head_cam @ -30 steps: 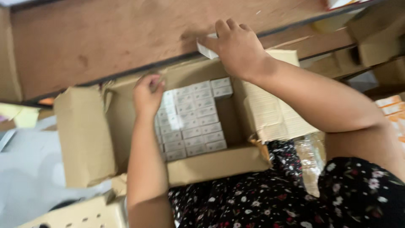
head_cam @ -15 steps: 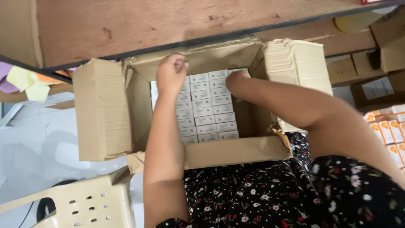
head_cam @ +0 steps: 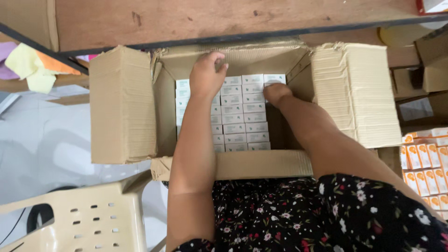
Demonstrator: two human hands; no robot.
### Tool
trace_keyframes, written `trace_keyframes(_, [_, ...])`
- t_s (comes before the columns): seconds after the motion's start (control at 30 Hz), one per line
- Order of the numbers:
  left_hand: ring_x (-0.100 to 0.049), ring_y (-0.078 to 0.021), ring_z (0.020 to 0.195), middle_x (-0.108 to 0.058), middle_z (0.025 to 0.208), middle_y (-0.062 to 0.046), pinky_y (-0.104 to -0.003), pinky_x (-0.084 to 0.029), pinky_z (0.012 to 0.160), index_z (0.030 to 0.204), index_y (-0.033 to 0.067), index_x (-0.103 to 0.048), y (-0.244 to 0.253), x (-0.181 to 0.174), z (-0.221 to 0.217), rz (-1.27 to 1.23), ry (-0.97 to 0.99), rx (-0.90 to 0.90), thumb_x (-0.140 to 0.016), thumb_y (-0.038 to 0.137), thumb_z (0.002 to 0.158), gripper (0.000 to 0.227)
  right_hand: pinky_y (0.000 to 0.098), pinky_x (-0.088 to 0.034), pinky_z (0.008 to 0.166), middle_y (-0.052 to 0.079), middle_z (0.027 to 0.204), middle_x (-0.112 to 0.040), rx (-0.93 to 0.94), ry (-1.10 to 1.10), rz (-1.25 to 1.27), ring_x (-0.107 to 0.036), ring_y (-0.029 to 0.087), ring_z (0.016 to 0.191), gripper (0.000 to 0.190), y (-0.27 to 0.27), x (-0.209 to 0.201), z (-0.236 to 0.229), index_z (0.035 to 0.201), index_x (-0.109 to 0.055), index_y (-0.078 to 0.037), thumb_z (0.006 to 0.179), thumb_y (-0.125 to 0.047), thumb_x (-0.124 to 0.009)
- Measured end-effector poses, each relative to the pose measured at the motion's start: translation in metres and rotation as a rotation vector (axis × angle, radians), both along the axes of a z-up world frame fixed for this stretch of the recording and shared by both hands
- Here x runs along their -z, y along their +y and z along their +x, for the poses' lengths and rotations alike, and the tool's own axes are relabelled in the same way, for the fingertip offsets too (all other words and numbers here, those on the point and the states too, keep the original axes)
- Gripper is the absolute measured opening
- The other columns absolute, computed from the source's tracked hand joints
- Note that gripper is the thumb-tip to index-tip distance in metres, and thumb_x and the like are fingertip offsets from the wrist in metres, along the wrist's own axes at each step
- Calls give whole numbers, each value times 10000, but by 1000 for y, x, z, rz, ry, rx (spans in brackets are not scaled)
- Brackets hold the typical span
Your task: The person repeatedly picks up small white boxes from a shelf and places them into a larger cardboard box. They arrange the boxes in neat rows inside the larger container, filling it layer by layer.
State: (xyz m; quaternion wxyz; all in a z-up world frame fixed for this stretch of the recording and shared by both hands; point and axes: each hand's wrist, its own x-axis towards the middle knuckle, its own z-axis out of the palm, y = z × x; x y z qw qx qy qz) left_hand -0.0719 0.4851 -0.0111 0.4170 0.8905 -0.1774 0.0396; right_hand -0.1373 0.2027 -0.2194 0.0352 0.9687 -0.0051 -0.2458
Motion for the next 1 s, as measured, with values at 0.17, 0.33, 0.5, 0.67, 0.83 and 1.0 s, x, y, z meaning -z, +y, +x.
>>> trace_keyframes(0.17, [-706, -275, 995, -728, 1085, -81, -399, -558, 827, 1105, 161, -731, -1, 10, 8, 29, 49, -3, -783, 231, 847, 273, 443, -555, 939, 198, 1212, -716, 38, 91, 32, -697, 346, 1109, 262, 6, -37, 9, 1080, -767, -24, 901, -193, -676])
trace_keyframes(0.33, [-713, -292, 1022, -741, 1096, -113, -405, -558, 865, 1117, 127, -732, 3, 27, 12, 42, 5, 79, -786, 244, 852, 294, 447, -548, 866, 166, 1098, -736, -217, 30, 318, -684, 352, 1009, 428, 6, -134, 26, 1108, -771, -103, 714, -216, -894])
trace_keyframes(0.5, [-724, -306, 1017, -763, 1073, -123, -409, -564, 888, 1138, 126, -745, 2, 30, 14, 85, 115, 51, -759, 262, 870, 302, 374, -576, 732, 119, 888, -750, 30, -470, 736, -719, 267, 799, 220, -44, -232, 10, 1036, -724, -89, 845, -190, -762])
trace_keyframes(0.67, [-724, -299, 1014, -757, 1089, -120, -405, -557, 856, 1115, 148, -747, -9, 18, 11, 66, 116, 48, -774, 279, 849, 298, 459, -540, 917, 203, 1168, -689, 151, -1096, 316, -660, 363, 1084, 337, -135, -294, 45, 1281, -642, -47, 960, -117, -721])
trace_keyframes(0.83, [-748, -276, 996, -776, 1061, -110, -389, -577, 847, 1097, 149, -748, -7, 18, 9, 98, 174, 60, -752, 260, 858, 263, 534, -346, 1082, 276, 1611, -319, 114, -969, -162, -370, 438, 1409, 910, -209, -275, 98, 1573, -287, 70, 742, 3, -651])
trace_keyframes(1.0, [-720, -313, 989, -739, 1095, -145, -406, -564, 847, 1100, 128, -747, -3, 17, 14, 89, 115, 34, -777, 245, 834, 292, 596, -277, 1157, 236, 1562, -409, 137, -975, -239, -391, 445, 1422, 823, -226, -246, 113, 1630, -315, 15, 882, -70, -649])
